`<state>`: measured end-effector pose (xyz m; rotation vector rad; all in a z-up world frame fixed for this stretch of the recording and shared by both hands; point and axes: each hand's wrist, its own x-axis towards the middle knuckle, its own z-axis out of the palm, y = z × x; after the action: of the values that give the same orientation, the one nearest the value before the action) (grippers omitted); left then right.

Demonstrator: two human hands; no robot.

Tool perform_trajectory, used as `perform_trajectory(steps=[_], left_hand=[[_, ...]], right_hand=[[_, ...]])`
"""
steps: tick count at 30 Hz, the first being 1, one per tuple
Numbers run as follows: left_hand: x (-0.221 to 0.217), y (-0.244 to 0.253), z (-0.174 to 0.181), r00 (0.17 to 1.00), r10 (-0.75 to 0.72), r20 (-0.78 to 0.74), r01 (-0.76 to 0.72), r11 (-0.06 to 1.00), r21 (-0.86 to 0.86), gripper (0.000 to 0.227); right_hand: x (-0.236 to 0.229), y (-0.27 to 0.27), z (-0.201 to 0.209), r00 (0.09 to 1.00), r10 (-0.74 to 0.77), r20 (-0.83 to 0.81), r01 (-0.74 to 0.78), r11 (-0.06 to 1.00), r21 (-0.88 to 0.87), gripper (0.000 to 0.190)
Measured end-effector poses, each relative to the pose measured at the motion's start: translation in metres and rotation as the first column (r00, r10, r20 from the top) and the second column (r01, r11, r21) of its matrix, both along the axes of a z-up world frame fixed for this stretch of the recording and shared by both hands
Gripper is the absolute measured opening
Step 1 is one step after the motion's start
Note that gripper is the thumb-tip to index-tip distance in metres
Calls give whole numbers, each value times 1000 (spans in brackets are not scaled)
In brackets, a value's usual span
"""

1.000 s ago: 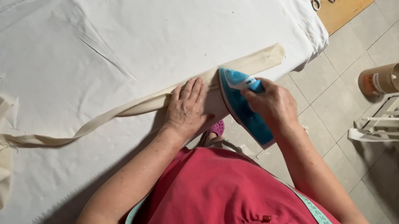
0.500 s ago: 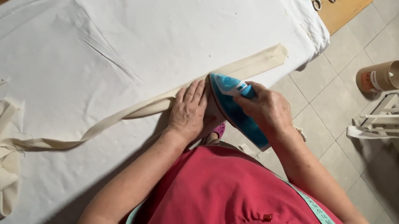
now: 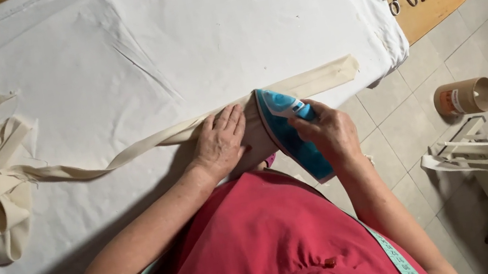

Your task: The person irons a long strip of beige fabric on a white ironing board. They repeatedly fold the edges of the fabric strip inward and press it with a blue steam iron to create a crease. The person adjusts the fabric position frequently while ironing.

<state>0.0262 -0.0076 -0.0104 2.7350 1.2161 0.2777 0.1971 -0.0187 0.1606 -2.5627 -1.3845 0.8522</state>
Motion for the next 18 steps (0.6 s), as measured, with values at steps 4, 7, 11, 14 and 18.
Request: perform_trajectory(steps=[4,7,11,14,18], left_hand=[[-8,-1,9,999,17,31,-16,1000,-14,68],[-12,-3,7,999,29,22,-29,1000,-9,68],[-12,-5,12,999,30,-10,-31,999,-20,65],[-16,-7,18,999,49,-22,-49,999,-7,66],[-21,-13,13,997,66,-44,-66,998,19,68]], right_hand=[[-4,-8,10,1000,6,-21,-6,1000,-5,49],[-4,-13,9,999,-13,-36,12,999,-38,52],[-3,-9,2,999,51,4,-51,999,2,51],[-6,-8,4,999,54,-3,-54,998,22,50],[-8,-2,3,998,67,17,-68,997,32,48]])
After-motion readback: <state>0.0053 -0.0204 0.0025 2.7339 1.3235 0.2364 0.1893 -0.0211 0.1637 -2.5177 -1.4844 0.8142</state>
